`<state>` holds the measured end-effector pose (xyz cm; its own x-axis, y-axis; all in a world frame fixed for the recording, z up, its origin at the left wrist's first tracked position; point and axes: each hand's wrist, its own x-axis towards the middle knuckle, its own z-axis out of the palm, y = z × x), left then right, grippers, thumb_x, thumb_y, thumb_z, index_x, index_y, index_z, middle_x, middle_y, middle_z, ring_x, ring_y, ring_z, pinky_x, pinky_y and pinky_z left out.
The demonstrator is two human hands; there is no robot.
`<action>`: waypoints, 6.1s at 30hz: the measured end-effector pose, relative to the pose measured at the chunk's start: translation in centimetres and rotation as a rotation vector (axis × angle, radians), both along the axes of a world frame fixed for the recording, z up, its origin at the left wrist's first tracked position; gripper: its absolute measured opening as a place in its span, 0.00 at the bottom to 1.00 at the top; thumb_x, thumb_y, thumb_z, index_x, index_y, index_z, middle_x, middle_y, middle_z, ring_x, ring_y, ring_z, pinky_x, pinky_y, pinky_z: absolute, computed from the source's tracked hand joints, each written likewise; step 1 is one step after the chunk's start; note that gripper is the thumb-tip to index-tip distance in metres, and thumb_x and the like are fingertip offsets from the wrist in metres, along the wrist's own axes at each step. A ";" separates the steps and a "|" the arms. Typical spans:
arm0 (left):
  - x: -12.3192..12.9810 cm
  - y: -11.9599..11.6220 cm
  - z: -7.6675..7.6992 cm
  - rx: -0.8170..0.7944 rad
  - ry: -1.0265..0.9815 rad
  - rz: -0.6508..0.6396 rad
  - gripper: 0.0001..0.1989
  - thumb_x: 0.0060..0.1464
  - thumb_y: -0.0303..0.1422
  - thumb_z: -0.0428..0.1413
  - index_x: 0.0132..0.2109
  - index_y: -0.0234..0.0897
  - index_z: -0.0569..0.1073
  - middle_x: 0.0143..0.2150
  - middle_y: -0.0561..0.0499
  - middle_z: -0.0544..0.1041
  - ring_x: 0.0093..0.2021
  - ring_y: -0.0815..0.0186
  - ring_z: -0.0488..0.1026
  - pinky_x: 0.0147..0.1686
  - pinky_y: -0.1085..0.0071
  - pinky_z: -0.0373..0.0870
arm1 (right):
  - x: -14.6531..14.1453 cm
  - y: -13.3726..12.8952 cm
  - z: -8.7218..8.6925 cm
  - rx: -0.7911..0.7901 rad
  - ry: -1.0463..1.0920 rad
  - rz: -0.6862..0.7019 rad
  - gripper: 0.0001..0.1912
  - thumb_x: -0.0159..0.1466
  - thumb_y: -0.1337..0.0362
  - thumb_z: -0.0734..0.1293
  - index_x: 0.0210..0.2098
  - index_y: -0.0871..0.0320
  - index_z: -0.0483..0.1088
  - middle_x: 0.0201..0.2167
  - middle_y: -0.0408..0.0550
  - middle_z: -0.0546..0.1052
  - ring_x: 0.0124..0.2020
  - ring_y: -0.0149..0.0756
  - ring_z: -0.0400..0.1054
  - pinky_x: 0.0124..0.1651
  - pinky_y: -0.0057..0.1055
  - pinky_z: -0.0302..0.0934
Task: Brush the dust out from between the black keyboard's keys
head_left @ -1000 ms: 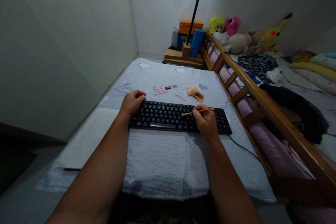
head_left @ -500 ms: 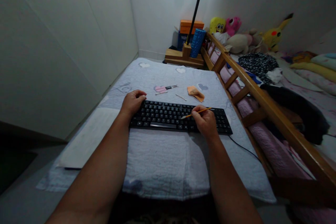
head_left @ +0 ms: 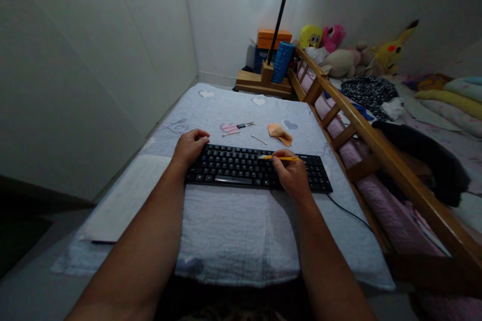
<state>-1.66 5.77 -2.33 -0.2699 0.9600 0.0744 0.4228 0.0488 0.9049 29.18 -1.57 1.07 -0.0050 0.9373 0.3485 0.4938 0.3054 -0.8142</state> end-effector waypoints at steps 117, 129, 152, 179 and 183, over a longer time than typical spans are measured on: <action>-0.1 0.1 -0.1 0.009 0.006 -0.009 0.13 0.43 0.39 0.59 0.36 0.38 0.79 0.31 0.51 0.77 0.34 0.61 0.72 0.41 0.65 0.66 | -2.1 -1.0 0.0 -0.048 0.069 0.111 0.10 0.63 0.58 0.65 0.30 0.56 0.74 0.25 0.44 0.75 0.26 0.35 0.69 0.32 0.31 0.62; 0.1 0.1 0.1 -0.006 -0.009 -0.004 0.13 0.42 0.39 0.59 0.36 0.38 0.79 0.30 0.52 0.76 0.34 0.61 0.71 0.41 0.64 0.66 | -2.5 -0.6 -0.8 0.097 0.006 0.077 0.08 0.65 0.60 0.65 0.36 0.54 0.76 0.37 0.49 0.80 0.41 0.42 0.74 0.48 0.38 0.66; 0.1 -0.1 0.3 -0.015 0.014 -0.012 0.14 0.42 0.39 0.59 0.37 0.37 0.79 0.31 0.51 0.77 0.34 0.61 0.71 0.40 0.64 0.67 | -2.9 -0.8 -0.8 0.068 0.068 0.094 0.09 0.65 0.59 0.65 0.36 0.55 0.76 0.35 0.48 0.80 0.38 0.40 0.74 0.45 0.35 0.66; 0.0 0.1 0.0 0.007 -0.011 -0.008 0.12 0.43 0.38 0.59 0.36 0.37 0.79 0.30 0.52 0.76 0.35 0.61 0.72 0.41 0.64 0.66 | -2.6 -0.9 -0.5 0.031 0.080 0.072 0.08 0.64 0.60 0.65 0.33 0.56 0.75 0.32 0.47 0.76 0.33 0.38 0.69 0.38 0.34 0.61; -0.1 0.1 -0.1 0.010 -0.002 -0.011 0.12 0.43 0.38 0.59 0.36 0.38 0.79 0.31 0.52 0.77 0.35 0.61 0.72 0.42 0.64 0.66 | -2.5 -1.2 -0.1 -0.050 0.079 0.131 0.10 0.63 0.59 0.64 0.29 0.56 0.72 0.23 0.42 0.71 0.25 0.33 0.63 0.31 0.31 0.56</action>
<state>-1.73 5.90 -2.48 -0.2593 0.9622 0.0836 0.4216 0.0349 0.9061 26.64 -2.78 0.99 -0.1030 0.9464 0.3061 0.3856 0.3216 -0.8648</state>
